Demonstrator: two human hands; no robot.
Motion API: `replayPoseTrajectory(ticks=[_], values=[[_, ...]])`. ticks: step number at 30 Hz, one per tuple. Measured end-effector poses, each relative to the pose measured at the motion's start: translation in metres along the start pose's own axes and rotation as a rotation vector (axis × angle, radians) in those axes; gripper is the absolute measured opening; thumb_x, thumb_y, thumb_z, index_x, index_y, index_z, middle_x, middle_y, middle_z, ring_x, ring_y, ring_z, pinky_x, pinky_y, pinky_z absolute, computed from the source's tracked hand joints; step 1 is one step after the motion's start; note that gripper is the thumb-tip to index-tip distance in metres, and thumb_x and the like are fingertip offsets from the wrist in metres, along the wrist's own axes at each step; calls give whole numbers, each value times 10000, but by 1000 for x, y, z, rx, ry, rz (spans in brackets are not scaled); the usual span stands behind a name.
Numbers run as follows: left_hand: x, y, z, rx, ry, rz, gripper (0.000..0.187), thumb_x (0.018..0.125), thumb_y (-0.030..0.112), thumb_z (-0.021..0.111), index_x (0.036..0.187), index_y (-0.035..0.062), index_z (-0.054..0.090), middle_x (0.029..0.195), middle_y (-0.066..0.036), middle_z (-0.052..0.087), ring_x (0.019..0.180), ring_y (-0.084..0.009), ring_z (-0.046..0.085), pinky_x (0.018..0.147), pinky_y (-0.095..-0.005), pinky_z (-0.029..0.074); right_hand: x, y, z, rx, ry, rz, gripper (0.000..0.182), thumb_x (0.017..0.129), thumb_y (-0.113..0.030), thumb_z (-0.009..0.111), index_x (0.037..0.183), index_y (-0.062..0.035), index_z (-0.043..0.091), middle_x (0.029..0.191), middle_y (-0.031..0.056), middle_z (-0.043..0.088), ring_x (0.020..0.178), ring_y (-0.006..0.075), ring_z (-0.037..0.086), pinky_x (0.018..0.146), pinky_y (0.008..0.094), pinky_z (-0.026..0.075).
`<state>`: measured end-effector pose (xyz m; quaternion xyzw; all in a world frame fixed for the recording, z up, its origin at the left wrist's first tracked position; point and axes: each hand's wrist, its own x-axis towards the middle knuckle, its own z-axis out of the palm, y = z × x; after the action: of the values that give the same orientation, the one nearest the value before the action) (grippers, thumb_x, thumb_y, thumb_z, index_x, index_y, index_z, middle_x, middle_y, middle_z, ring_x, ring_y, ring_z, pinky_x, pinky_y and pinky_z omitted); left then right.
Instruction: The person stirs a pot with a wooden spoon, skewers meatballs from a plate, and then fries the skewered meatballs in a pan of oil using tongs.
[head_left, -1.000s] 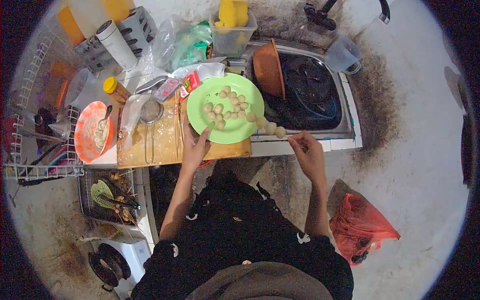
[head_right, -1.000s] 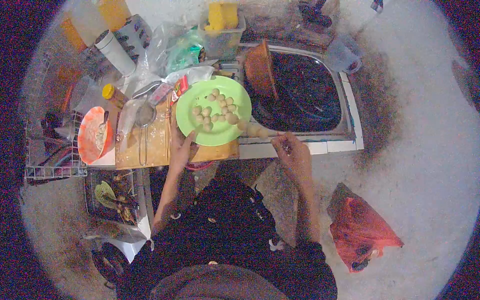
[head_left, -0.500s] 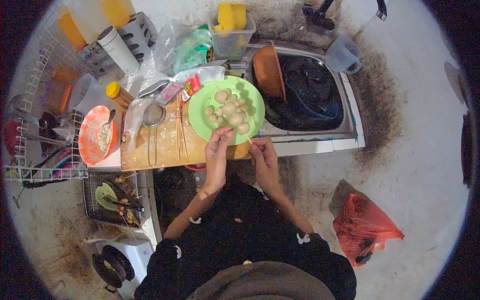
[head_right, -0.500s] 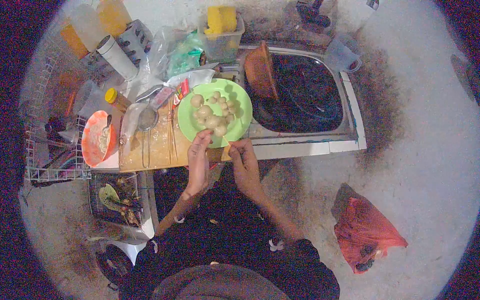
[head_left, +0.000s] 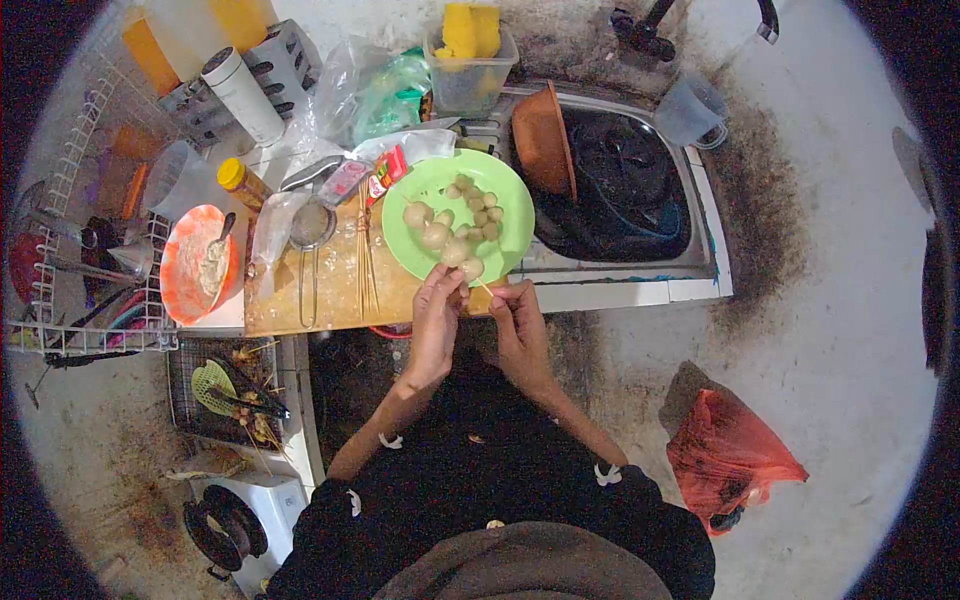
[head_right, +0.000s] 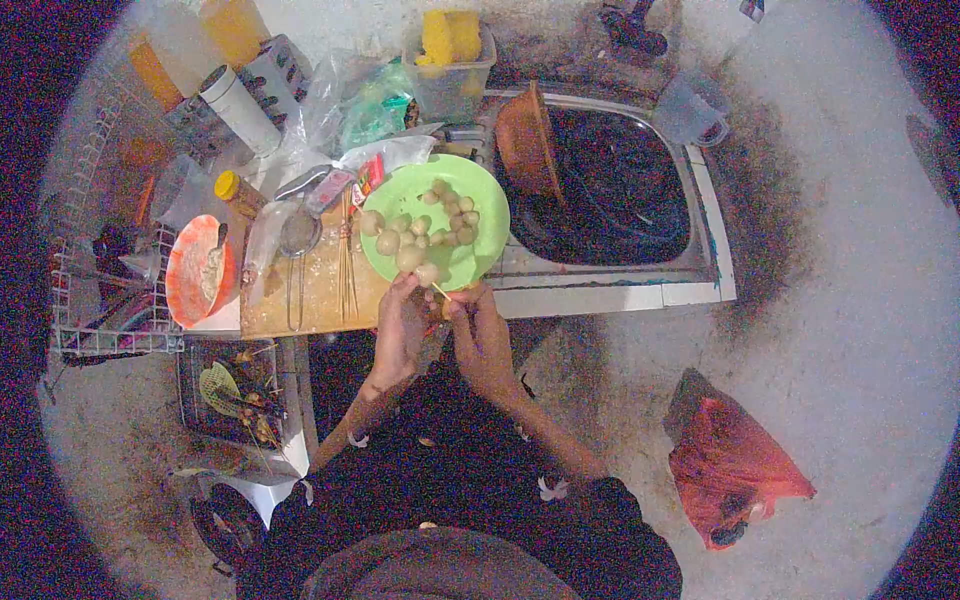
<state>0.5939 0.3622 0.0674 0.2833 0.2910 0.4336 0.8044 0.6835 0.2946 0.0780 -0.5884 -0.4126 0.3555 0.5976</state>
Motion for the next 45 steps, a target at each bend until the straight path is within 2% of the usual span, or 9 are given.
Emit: replayPoseTrajectory(ticks=[10,12,22,25,28,30,35,37,45], values=[[-10,-2,-9,115,-62,-26,211,844,142,484,1024,32,477,825,17,500,753,-60,453,699,-198,362,-3,12,-1,25,32,34,64,888,-74,387,934,-29,388,875,41,461,828,79,420,746,218,357],[-14,-8,-9,382,-165,-18,193,834,90,514,1011,15,503,867,-9,536,783,-70,489,729,-205,394,-4,16,1,115,34,35,139,881,-106,398,973,-5,419,891,108,496,869,170,497,774,285,394],[-20,-21,-32,478,-50,146,103,775,55,595,852,-13,585,773,-47,592,677,-98,544,639,-220,443,-28,36,20,137,91,96,77,891,-41,341,967,-34,327,853,59,430,822,100,437,735,232,377],[-21,-14,-38,553,46,16,95,787,60,579,848,-13,580,716,-47,592,623,-92,548,602,-222,463,-31,46,14,41,-90,147,65,894,-59,350,951,-40,324,867,83,474,805,116,474,717,244,395],[-22,-13,-47,520,65,207,134,816,68,545,898,-37,567,729,-57,604,625,-80,552,567,-195,444,-29,37,10,-47,-326,153,191,874,-148,425,1003,-24,360,852,136,536,802,216,545,736,320,417],[-29,-1,-49,465,139,150,144,825,68,528,926,-29,560,753,-63,610,607,-74,556,534,-185,439,-22,23,9,-260,-319,90,185,855,-151,460,985,-31,402,811,157,573,781,285,571,734,348,425],[-42,29,-66,480,285,162,168,838,72,507,971,-19,554,764,-60,603,589,-64,539,504,-182,426,24,11,10,-507,-270,-93,134,816,-126,516,902,-23,511,842,113,549,809,246,552,710,315,424],[-46,38,-72,536,327,186,189,840,89,509,996,-8,554,772,-53,590,539,-60,498,479,-183,407,49,3,12,-684,-290,-471,130,790,-111,530,887,-25,528,814,111,534,780,261,541,676,334,426],[-64,43,-77,277,335,35,288,874,195,469,1119,48,506,725,44,499,503,-12,354,442,-153,306,90,-10,33,-650,-377,-457,171,787,-149,539,910,-31,532,823,112,522,755,252,526,670,332,418]])
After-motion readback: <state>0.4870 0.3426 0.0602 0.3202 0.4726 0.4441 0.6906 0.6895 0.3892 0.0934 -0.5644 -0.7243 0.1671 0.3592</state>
